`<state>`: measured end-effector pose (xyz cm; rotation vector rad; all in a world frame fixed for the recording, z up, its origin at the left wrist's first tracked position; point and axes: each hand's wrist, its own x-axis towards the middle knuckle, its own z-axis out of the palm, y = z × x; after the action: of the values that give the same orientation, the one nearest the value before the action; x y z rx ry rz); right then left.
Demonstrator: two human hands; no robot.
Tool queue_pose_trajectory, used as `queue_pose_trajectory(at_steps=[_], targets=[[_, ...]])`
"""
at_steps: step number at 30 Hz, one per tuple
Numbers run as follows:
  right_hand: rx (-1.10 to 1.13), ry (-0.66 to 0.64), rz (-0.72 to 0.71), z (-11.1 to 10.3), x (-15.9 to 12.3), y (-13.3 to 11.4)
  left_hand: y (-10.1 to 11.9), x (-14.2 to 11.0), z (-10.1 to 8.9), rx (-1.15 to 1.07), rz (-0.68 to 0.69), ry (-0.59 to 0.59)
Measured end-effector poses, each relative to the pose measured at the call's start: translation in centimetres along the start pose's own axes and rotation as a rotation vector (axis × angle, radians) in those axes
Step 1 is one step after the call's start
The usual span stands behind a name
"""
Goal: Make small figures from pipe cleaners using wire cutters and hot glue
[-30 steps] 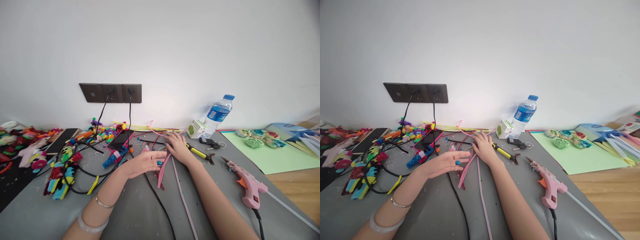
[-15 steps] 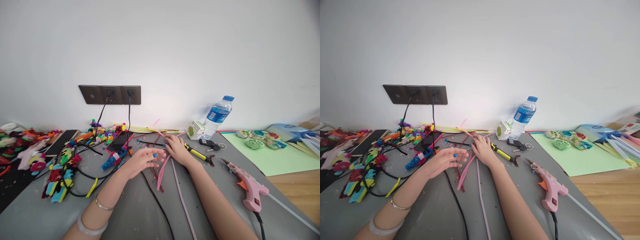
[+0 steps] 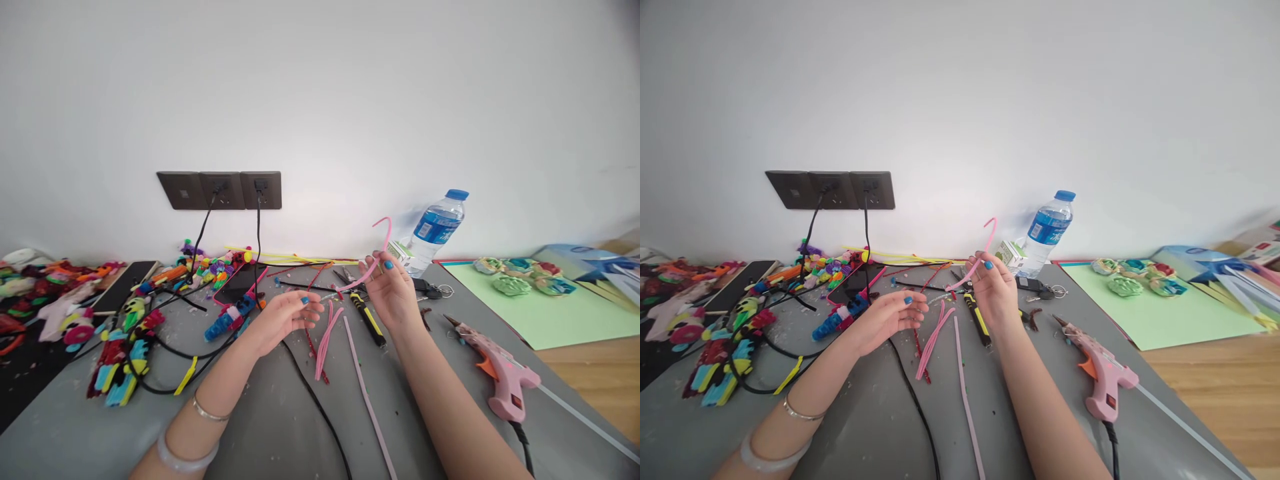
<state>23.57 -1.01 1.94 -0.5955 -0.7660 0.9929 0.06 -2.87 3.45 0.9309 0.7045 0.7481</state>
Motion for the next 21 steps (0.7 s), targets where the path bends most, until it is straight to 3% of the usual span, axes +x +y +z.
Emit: queue_pose_trajectory(at_steps=[4,7,14,17,21], targets=[[0.090,-0.092,0.115,0.9,-0.6,0.0,-0.4,-0.3,0.5,0.047,-0.107,-0.162],[0.089,-0.190,0.226,2.1,-1.7,0.4,-0.6,-0.3,0.9,0.025,-0.129,-0.177],[-0.042,-0.330,0.474,3.2,-2.9,1.0,-0.4,0.4,0.3,-0.141,0.117,0.140],[-0.119,-0.273,0.445,2.9,-2.5,1.1,-0.1,0.7,-0.3,-0.214,0.192,0.235],[-0.131,-0.230,0.372,2.8,-2.0,0.6,0.2,0.7,-0.4,-0.183,0.245,0.272]])
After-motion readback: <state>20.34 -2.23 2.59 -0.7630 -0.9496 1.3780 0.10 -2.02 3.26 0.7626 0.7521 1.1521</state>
